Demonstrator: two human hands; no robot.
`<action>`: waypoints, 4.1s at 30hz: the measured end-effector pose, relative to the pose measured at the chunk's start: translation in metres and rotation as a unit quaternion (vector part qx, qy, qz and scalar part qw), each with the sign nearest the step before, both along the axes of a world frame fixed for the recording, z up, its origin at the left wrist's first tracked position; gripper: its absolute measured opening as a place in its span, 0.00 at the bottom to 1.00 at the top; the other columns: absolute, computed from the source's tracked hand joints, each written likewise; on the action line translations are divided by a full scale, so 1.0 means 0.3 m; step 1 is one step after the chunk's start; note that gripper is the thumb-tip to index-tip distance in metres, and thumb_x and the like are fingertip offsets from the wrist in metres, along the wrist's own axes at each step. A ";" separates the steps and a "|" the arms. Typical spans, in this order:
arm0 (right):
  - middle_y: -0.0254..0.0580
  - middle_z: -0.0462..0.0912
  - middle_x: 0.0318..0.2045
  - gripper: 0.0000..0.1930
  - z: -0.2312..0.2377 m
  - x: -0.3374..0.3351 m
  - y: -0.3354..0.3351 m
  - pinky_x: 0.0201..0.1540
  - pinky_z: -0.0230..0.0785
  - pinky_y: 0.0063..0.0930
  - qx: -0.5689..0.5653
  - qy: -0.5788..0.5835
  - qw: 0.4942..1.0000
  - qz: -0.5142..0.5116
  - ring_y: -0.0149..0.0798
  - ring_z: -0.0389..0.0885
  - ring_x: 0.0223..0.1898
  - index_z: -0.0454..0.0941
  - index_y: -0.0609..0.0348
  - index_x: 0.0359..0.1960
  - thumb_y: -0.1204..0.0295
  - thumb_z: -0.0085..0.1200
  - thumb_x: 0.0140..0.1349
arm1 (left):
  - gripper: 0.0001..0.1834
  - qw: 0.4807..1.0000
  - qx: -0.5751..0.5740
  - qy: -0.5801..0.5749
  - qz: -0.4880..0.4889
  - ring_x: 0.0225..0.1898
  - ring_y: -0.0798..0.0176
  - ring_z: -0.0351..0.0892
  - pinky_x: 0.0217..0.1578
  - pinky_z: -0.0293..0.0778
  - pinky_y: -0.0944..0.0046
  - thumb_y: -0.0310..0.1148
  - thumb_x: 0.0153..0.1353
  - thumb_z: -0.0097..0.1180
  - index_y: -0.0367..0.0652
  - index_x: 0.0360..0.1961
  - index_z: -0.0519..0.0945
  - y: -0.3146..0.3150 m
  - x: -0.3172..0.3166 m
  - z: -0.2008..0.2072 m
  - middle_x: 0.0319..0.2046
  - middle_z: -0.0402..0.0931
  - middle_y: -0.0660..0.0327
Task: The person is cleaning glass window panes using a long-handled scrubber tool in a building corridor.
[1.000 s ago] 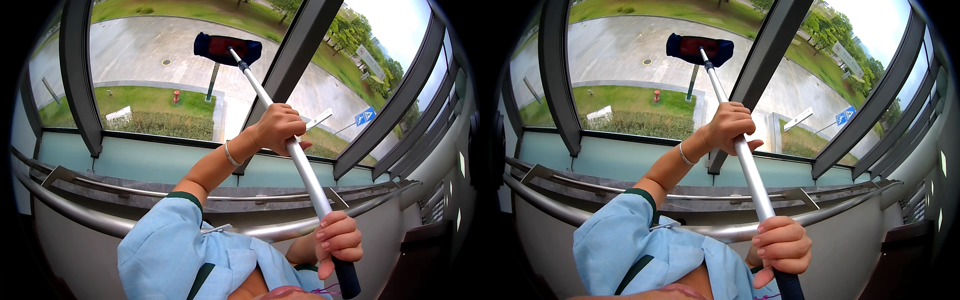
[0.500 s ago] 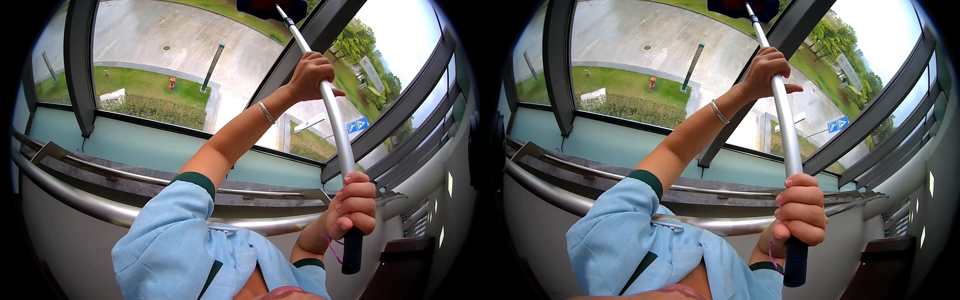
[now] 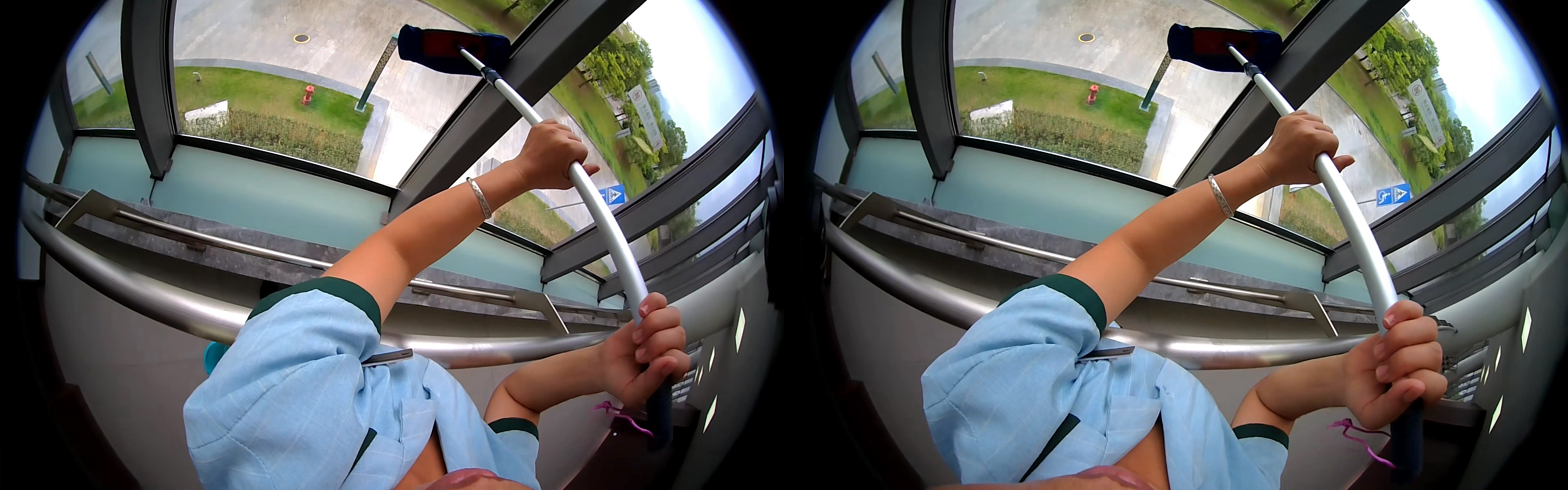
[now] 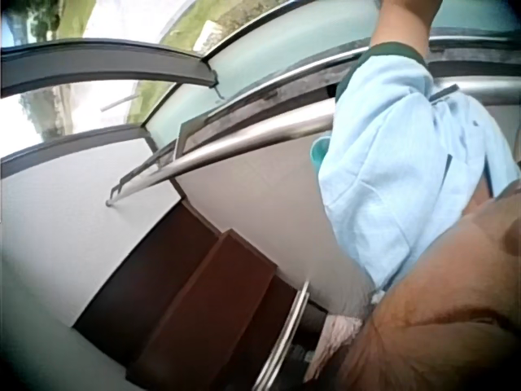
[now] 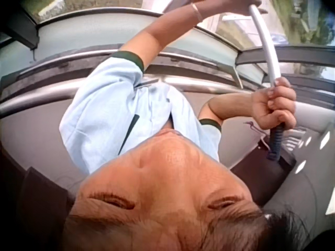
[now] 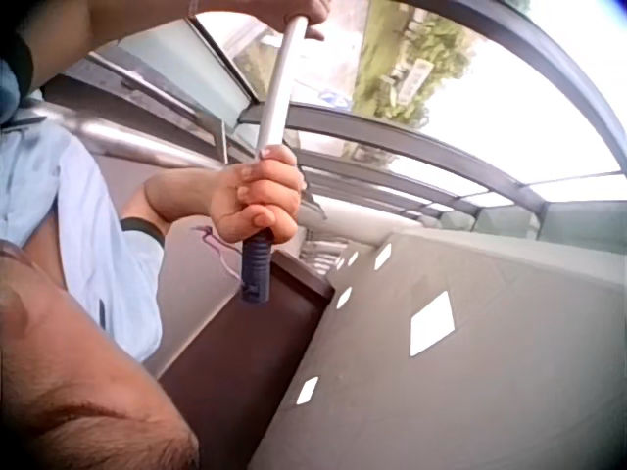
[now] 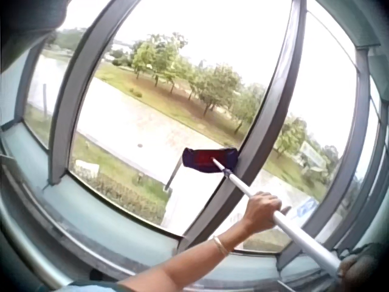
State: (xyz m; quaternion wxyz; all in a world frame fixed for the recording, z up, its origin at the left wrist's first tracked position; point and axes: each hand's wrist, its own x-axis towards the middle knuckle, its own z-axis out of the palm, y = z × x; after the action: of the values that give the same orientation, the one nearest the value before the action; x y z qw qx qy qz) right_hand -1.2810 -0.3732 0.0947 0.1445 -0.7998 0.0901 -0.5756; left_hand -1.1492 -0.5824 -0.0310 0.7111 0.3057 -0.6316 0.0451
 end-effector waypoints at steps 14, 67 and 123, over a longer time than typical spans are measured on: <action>0.36 0.67 0.18 0.11 -0.250 0.117 -0.291 0.37 0.67 0.37 0.169 -0.031 0.985 0.036 0.33 0.67 0.24 0.66 0.57 0.24 0.72 0.50 0.65 | 0.18 0.969 0.245 -0.026 0.029 0.22 0.55 0.74 0.29 0.65 0.57 0.41 0.54 0.61 0.48 0.10 0.74 -0.058 0.005 -0.473 0.13 0.73 0.61; 0.35 0.70 0.25 0.15 0.045 0.146 -0.080 0.41 0.71 0.52 -0.200 0.107 0.974 -0.006 0.44 0.73 0.31 0.66 0.51 0.31 0.55 0.35 0.65 | 0.16 0.983 -0.070 -0.159 0.067 0.18 0.61 0.77 0.23 0.69 0.61 0.45 0.43 0.70 0.53 0.14 0.75 -0.097 0.506 0.253 0.12 0.72 0.66; 0.30 0.71 0.17 0.19 -0.070 0.523 0.054 0.31 0.74 0.35 -0.087 0.004 0.993 0.074 0.33 0.73 0.22 0.66 0.50 0.25 0.52 0.59 0.57 | 0.13 0.971 0.029 -0.235 0.039 0.23 0.60 0.76 0.33 0.70 0.58 0.30 0.40 0.67 0.49 0.15 0.72 0.048 0.849 0.225 0.15 0.73 0.65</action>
State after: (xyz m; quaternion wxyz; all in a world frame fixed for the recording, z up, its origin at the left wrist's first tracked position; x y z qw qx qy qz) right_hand -1.1241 -0.3570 0.0738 0.1160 -0.8159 -0.0197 -0.5661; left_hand -0.8946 -0.5681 0.0365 0.5310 0.3312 -0.7697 0.1257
